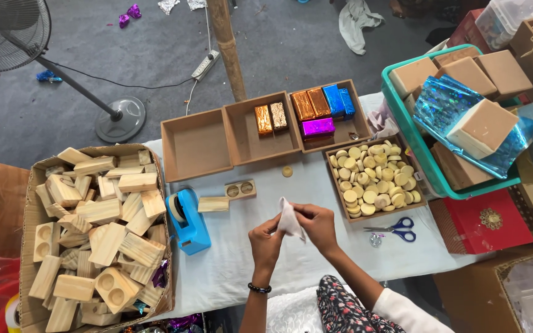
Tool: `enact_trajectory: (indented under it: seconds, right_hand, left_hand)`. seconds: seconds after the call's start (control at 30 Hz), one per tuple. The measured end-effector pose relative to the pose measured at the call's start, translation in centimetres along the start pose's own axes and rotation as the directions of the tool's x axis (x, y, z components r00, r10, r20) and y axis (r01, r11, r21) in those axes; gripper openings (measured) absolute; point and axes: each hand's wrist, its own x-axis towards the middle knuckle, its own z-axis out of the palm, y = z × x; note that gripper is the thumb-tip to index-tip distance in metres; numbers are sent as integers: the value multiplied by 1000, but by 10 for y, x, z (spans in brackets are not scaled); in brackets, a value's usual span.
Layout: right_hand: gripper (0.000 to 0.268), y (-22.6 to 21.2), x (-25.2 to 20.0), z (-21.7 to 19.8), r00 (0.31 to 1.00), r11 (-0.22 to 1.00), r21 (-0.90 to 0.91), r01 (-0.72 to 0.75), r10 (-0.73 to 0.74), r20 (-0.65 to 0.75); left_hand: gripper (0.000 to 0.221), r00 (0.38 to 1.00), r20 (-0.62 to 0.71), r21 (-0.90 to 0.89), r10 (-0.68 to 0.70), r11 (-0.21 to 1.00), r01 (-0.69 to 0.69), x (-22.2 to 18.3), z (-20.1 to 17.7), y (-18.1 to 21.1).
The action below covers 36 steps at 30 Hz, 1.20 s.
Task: Wiping and cleaning small round soap cakes with a cloth and placing them into a wooden holder.
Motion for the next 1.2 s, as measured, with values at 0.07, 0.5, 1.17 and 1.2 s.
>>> enact_trajectory:
  seconds: [0.07,0.5,1.17,1.2]
  right_hand:
    - [25,13,-2,2,1000,1000,14,-24,24,4]
    - [30,9,-11,-6,946,930,-177,323,-323,30]
    - [30,-1,-6,3,939,897,-305,320,-342,-21]
    - [32,-5,-8,2,804,662,-518,542,-588,89]
  left_hand:
    - [32,1000,12,-33,-24,999,24,-2,-1,-7]
    - [33,996,55,-8,-68,998,69,-5,3,1]
    - [33,995,2,-57,-99,994,99,7,4,-13]
    - [34,994,17,-22,-108,994,109,8,5,-11]
